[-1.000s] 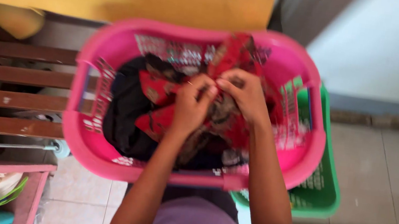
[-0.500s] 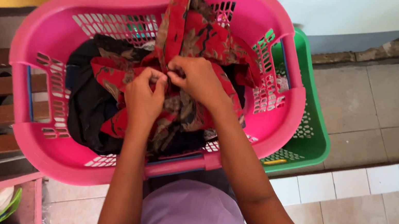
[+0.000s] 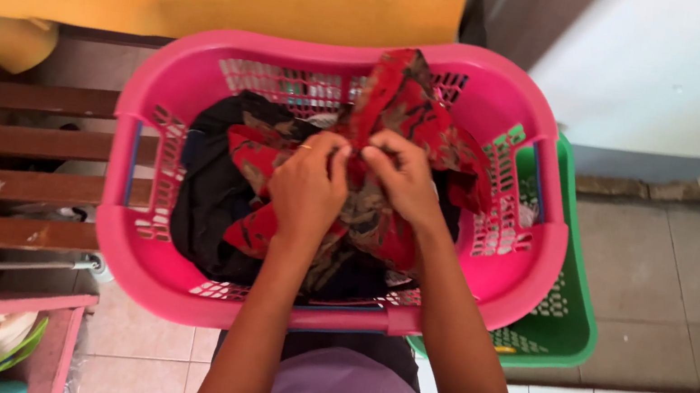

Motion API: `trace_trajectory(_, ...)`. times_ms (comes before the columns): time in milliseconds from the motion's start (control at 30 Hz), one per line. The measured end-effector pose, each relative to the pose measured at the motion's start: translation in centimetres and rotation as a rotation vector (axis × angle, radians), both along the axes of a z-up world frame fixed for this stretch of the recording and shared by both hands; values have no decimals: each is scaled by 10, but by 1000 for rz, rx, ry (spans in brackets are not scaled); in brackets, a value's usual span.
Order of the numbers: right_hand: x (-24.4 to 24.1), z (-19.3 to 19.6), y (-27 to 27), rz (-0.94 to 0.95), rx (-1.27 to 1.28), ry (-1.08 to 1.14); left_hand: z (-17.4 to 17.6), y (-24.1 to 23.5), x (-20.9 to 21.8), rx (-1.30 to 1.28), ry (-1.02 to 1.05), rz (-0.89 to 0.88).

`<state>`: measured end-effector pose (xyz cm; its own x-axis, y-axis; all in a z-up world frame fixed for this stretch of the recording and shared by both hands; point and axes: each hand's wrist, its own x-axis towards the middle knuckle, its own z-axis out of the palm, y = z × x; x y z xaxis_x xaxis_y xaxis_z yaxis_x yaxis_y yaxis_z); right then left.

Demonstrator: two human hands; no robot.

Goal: The person folds several garments by hand, including a red patterned cloth, a maroon shirt, and a patterned white cloth. Each item is smoothed, folded into a compact shape, and placed into a green basket.

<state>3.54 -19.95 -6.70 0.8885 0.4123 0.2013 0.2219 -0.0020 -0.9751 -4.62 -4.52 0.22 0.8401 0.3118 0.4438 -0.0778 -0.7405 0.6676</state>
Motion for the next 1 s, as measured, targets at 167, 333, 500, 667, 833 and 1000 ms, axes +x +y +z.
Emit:
trace_trajectory(167,6,2,-10,44,208,90,-6,-5,-3,-71,-192,-136)
trace_trajectory(333,0,15,-5,25,22,-139,-20,-4,-2,39,-222,-63)
trace_trajectory(500,-5,8,-1,-102,-73,-261,-33,-7,0,16,-313,-34)
trace_trajectory(667,6,9,-3,-111,11,-219,-25,9,0,-208,-317,-99)
trace_trajectory(833,29,76,-21,-296,278,113,26,65,4,-562,-351,-36)
trace_trajectory(1000,21,169,-10,-58,578,-93,95,73,-5,-195,-604,-79)
